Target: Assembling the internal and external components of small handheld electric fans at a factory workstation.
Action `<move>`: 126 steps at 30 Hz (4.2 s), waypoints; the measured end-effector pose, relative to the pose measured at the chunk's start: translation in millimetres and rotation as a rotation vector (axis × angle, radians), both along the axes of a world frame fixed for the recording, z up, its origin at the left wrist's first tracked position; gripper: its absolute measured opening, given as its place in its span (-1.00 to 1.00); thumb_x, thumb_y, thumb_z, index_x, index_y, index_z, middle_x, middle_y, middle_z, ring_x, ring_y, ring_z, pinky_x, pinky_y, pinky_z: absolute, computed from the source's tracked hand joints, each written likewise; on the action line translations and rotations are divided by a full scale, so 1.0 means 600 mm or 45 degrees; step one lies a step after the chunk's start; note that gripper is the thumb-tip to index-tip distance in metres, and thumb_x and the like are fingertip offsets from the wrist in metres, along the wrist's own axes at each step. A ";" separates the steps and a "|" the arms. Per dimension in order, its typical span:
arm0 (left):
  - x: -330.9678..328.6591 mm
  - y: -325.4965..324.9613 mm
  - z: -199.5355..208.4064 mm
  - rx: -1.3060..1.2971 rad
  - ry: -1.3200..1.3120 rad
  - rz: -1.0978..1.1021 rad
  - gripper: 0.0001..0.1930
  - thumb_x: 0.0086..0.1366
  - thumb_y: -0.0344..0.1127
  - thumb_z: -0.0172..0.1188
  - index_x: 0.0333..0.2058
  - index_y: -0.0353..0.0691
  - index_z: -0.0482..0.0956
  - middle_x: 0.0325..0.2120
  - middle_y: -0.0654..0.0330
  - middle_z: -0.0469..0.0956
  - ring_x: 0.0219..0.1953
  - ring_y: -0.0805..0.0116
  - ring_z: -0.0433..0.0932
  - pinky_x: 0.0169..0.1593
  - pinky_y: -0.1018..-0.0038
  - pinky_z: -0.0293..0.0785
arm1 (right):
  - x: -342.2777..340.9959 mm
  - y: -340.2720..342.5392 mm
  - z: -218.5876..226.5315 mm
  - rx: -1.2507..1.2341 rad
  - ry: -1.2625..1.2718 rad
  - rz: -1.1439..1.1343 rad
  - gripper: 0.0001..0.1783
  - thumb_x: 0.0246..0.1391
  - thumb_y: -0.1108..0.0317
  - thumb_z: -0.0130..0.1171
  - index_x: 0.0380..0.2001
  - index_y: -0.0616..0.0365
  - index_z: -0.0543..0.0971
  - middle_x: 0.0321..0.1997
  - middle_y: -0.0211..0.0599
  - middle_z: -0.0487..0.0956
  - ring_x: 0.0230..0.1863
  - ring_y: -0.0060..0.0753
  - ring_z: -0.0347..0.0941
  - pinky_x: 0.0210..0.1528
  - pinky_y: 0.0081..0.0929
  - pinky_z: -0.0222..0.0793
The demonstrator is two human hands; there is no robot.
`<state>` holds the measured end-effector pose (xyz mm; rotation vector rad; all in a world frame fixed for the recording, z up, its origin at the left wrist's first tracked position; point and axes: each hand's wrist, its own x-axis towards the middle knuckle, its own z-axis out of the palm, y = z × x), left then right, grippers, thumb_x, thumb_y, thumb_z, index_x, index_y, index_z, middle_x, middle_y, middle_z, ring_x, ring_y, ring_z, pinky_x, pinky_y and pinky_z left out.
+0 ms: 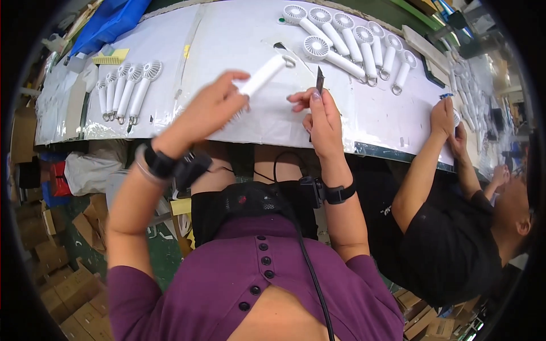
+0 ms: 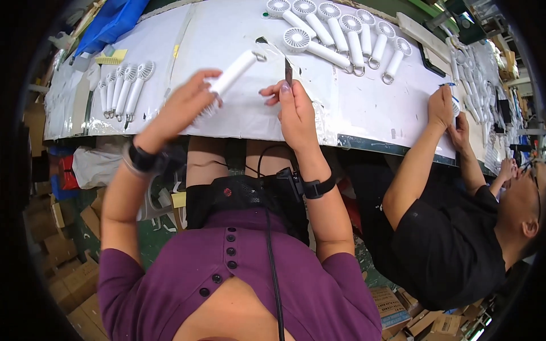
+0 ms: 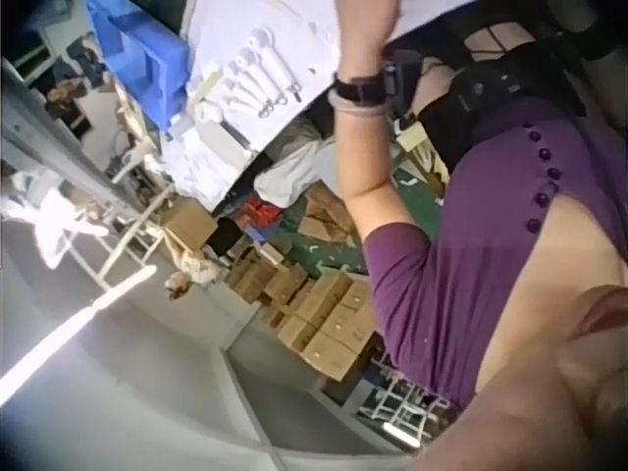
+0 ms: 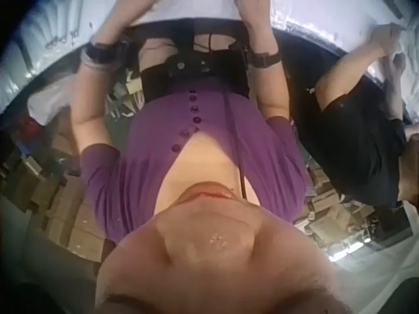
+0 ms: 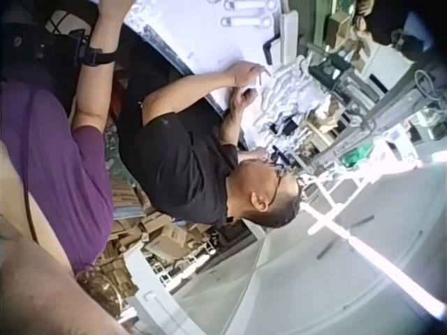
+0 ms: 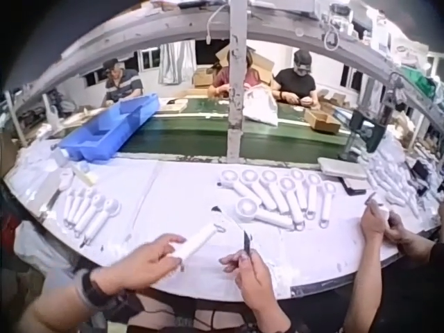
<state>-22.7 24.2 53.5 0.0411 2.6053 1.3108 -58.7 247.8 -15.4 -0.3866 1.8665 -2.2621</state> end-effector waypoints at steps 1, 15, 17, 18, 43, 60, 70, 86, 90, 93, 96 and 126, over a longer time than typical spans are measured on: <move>0.016 0.013 -0.031 0.268 -0.068 0.081 -0.50 0.20 -0.20 0.07 0.06 -0.34 0.24 -0.42 0.15 0.56 -0.38 0.45 0.50 -0.31 0.56 0.40 | -0.001 0.001 0.000 -0.006 -0.006 0.006 -0.73 0.30 0.19 -0.19 -0.23 0.16 0.39 -0.25 -0.28 0.55 -0.42 -0.74 0.32 -0.55 -0.80 0.09; 0.072 0.074 -0.063 0.284 -0.020 0.232 -0.48 0.16 -0.34 0.18 0.07 -0.27 0.21 -0.28 0.15 0.50 -0.26 0.48 0.44 -0.15 0.53 0.36 | 0.004 -0.030 -0.007 0.139 -0.042 0.165 -0.78 0.27 0.27 -0.11 -0.20 0.19 0.41 -0.35 -0.37 0.51 -0.48 -0.73 0.30 -0.46 -0.76 0.20; 0.072 0.073 -0.065 0.282 0.037 0.234 -0.46 0.13 -0.28 0.21 0.05 -0.27 0.24 -0.28 0.10 0.50 -0.28 0.37 0.48 -0.19 0.48 0.38 | 0.005 -0.038 -0.004 0.168 -0.023 0.164 -0.79 0.26 0.28 -0.10 -0.19 0.19 0.41 -0.35 -0.37 0.51 -0.47 -0.73 0.30 -0.45 -0.75 0.23; 0.073 0.072 -0.066 0.279 0.068 0.235 -0.45 0.11 -0.25 0.22 0.04 -0.27 0.25 -0.28 0.07 0.50 -0.29 0.32 0.50 -0.22 0.45 0.39 | 0.005 -0.041 -0.001 0.201 0.004 0.153 -0.79 0.26 0.29 -0.10 -0.18 0.20 0.41 -0.35 -0.37 0.51 -0.46 -0.73 0.31 -0.43 -0.74 0.24; 0.097 0.022 -0.076 1.266 -0.212 0.310 -0.44 0.20 -0.36 0.14 0.14 -0.30 0.16 -0.20 0.08 0.49 -0.16 0.38 0.49 -0.08 0.50 0.43 | 0.006 -0.054 0.010 0.175 -0.006 -0.075 -0.66 0.21 0.30 0.00 0.00 0.22 0.36 -0.36 -0.35 0.53 -0.50 -0.73 0.37 -0.58 -0.81 0.11; 0.133 0.033 -0.097 1.154 -0.396 0.189 -0.59 0.39 -0.16 -0.13 0.08 -0.32 0.22 -0.34 0.17 0.47 -0.34 0.48 0.47 -0.20 0.58 0.41 | 0.032 -0.086 0.015 -0.090 -0.373 0.587 -0.66 0.27 0.24 -0.11 0.04 0.16 0.38 -0.22 -0.31 0.56 -0.51 -0.74 0.31 -0.48 -0.82 0.21; 0.167 0.025 -0.119 0.466 -0.239 0.314 -0.70 0.42 -0.17 -0.16 -0.08 -0.28 0.36 -0.48 0.29 0.44 -0.42 0.56 0.40 -0.29 0.61 0.34 | 0.035 -0.038 0.023 0.851 0.330 0.327 -0.75 0.25 0.30 -0.11 -0.10 0.12 0.46 -0.38 -0.34 0.56 -0.49 -0.54 0.42 -0.42 -0.59 0.33; 0.162 0.039 -0.128 0.384 -0.195 0.373 -0.68 0.39 -0.14 -0.13 -0.28 -0.33 0.38 -0.55 0.15 0.49 -0.48 0.34 0.49 -0.33 0.45 0.38 | 0.064 -0.034 0.016 1.371 0.965 0.442 -0.88 0.11 0.34 0.02 -0.26 0.03 0.46 -0.50 -0.34 0.51 -0.51 -0.20 0.47 -0.55 -0.35 0.34; 0.162 0.038 -0.134 0.381 -0.227 0.350 -0.68 0.42 -0.14 -0.20 -0.30 -0.28 0.38 -0.55 0.29 0.39 -0.48 0.54 0.34 -0.36 0.57 0.31 | 0.063 -0.034 0.014 1.400 1.000 0.477 -0.89 0.09 0.34 0.04 -0.29 0.03 0.45 -0.51 -0.34 0.49 -0.53 -0.21 0.46 -0.58 -0.34 0.32; 0.161 0.038 -0.138 0.382 -0.192 0.367 -0.63 0.41 -0.08 -0.20 -0.33 -0.30 0.38 -0.58 0.22 0.42 -0.51 0.42 0.40 -0.37 0.48 0.33 | 0.062 -0.036 0.010 1.380 1.042 0.474 -0.90 0.09 0.35 0.05 -0.31 0.04 0.45 -0.52 -0.34 0.49 -0.54 -0.22 0.46 -0.58 -0.35 0.32; 0.162 0.037 -0.139 0.397 -0.186 0.374 -0.63 0.41 -0.08 -0.21 -0.34 -0.30 0.38 -0.59 0.22 0.42 -0.51 0.42 0.39 -0.38 0.49 0.32 | 0.063 -0.038 0.006 1.299 1.082 0.406 -0.90 0.07 0.36 0.06 -0.31 0.05 0.45 -0.54 -0.34 0.47 -0.55 -0.24 0.45 -0.58 -0.36 0.32; 0.161 0.056 -0.150 0.575 -0.233 0.550 -0.66 0.40 -0.12 -0.14 -0.44 -0.28 0.35 -0.67 0.25 0.39 -0.62 0.47 0.36 -0.50 0.51 0.28 | 0.070 -0.049 -0.006 1.396 1.276 0.408 -0.89 -0.03 0.38 0.10 -0.39 0.06 0.41 -0.57 -0.40 0.37 -0.57 -0.42 0.41 -0.60 -0.48 0.29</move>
